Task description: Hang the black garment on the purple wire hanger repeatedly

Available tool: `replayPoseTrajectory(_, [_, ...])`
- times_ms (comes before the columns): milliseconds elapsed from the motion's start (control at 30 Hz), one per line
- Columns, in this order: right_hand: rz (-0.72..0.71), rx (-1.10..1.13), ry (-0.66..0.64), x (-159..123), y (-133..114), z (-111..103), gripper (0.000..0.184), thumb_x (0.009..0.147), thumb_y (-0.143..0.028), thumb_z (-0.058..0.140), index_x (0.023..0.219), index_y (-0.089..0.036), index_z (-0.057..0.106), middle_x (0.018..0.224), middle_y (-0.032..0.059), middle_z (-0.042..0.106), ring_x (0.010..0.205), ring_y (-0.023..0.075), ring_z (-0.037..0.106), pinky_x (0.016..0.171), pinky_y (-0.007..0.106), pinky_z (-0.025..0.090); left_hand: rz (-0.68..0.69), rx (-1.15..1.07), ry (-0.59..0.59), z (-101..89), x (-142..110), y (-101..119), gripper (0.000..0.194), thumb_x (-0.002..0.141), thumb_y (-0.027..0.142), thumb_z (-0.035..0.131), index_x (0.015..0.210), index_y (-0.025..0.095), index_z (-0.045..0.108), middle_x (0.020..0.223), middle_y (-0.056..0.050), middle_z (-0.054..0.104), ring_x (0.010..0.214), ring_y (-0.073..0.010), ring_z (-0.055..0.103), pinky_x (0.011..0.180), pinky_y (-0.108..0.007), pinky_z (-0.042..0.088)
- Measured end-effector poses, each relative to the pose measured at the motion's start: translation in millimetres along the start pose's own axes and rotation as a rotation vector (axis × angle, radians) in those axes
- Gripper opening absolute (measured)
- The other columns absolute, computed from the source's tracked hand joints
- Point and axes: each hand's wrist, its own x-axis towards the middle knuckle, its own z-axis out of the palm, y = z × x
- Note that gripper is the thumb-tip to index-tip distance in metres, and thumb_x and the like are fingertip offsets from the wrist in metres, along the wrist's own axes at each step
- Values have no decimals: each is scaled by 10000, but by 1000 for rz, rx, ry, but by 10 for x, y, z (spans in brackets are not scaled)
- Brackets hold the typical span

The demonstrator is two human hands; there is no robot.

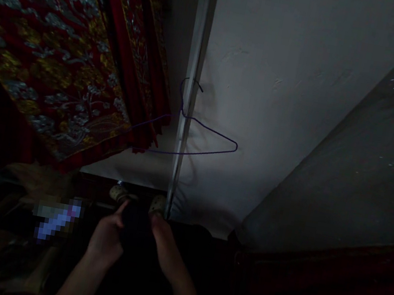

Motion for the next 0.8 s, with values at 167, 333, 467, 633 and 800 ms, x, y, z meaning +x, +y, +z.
replayPoseTrajectory(167, [34, 35, 67, -146, -121, -26, 587, 734, -777, 699, 875, -209, 740, 940, 59, 712, 1006, 262, 631, 990, 423, 438, 199, 263, -134, 288, -186, -248, 505, 501, 165, 571, 982, 240, 706, 789, -12, 571, 815, -192, 564, 713, -283, 444])
replayPoseTrajectory(333, [98, 91, 247, -221, -286, -118, 590, 537, -683, 881, 854, -204, 743, 854, 39, 712, 925, 258, 640, 915, 403, 472, 205, 517, -314, 338, -362, -243, 424, 744, 309, 682, 1164, 276, 724, 1015, -68, 710, 952, -260, 637, 848, -374, 494])
replayPoseTrajectory(467, [131, 124, 235, -232, -450, -158, 555, 521, -576, 923, 885, -198, 743, 826, 24, 718, 842, 237, 657, 831, 376, 505, 297, 635, -283, 312, -401, 18, 237, 893, 435, 620, 932, 259, 774, 896, -74, 745, 844, -259, 662, 828, -392, 511])
replayPoseTrajectory(633, [254, -79, -141, -240, -793, -172, 488, 638, -459, 883, 1040, -214, 754, 937, 22, 747, 885, 226, 685, 835, 348, 527, 470, 739, -252, 219, -191, 299, 321, 974, 456, 530, 1179, 292, 715, 1252, -60, 697, 1209, -275, 591, 1071, -384, 418])
replayPoseTrajectory(800, [251, -576, -869, -167, -1302, -256, 266, 728, -322, 792, 959, -189, 795, 859, -6, 740, 744, 162, 641, 714, 264, 511, 136, 1062, -630, 31, -39, 105, 693, 991, 676, 254, 1124, 210, 748, 1155, -107, 723, 1082, -293, 630, 1008, -409, 461])
